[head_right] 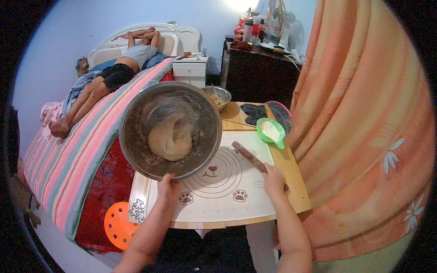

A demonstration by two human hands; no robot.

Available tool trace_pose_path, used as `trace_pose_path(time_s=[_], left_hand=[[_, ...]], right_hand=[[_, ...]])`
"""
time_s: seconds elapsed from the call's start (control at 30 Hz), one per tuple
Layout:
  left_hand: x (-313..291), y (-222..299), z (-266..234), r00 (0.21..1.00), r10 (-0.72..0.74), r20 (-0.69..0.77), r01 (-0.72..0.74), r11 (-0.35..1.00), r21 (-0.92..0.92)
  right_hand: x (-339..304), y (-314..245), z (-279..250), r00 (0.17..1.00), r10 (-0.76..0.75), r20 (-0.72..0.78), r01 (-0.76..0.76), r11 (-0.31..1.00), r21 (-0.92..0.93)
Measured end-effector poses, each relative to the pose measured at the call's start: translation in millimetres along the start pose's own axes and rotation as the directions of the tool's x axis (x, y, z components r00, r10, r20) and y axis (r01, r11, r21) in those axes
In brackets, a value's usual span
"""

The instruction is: The person kneads dough in a metal bowl, then transfers it to a silicone mat on a table. They knead the dough further, divide it into smaller portions, and place the pieces into a metal bowl.

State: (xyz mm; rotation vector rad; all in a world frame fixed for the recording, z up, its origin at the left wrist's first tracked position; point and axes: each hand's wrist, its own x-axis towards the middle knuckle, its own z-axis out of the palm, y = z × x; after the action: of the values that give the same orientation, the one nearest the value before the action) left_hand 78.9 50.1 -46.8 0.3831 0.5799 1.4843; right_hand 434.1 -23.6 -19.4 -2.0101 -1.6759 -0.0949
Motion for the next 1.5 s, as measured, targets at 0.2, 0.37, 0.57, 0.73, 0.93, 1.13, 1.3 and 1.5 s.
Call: trace_pose_path(time_s=[0.2,0.37,0.57,0.73,0.93,1.13,1.3,1.5], left_hand=[[7,-3,-13,0.995,-0.1,0.019,0.099,0.994,0.04],[4,-13,-16,0.998,-0.062,0.023,0.058,0.988,0.144],[-8,-10,5,1.0,-0.019,0.015,0.016,0.985,0.17],[-7,-15,-1,0.997,-0.078,-0.028,0.083,0.959,0.271],[-13,-16,4,0.989,-0.129,0.072,0.095,0.928,0.359],[-13,-17,1,0.979,-0.192,0.07,0.13,0.851,0.509],[-16,-11,2,0.984,-0.085,0.156,-0.019,0.82,0.571],[4,-35,-20,0.918,0.175,0.355,-0.353,0.767,0.535]], right_hand=[[38,13,16,0.99,0.143,-0.006,-0.143,0.989,-0.043],[33,-6,6,0.99,0.117,-0.081,-0.124,0.988,-0.089],[30,-144,-37,0.843,-0.4,-0.361,0.518,0.784,0.341],[85,-214,26,0.99,-0.109,-0.091,0.141,0.701,0.7],[118,-237,65,1.0,0.018,-0.012,-0.001,0.582,0.813],[136,-223,78,0.989,0.01,0.145,-0.116,0.649,0.752],[119,-241,39,0.928,-0.088,0.361,-0.285,0.456,0.843],[124,-246,33,0.81,-0.374,0.451,-0.081,0.691,0.719]])
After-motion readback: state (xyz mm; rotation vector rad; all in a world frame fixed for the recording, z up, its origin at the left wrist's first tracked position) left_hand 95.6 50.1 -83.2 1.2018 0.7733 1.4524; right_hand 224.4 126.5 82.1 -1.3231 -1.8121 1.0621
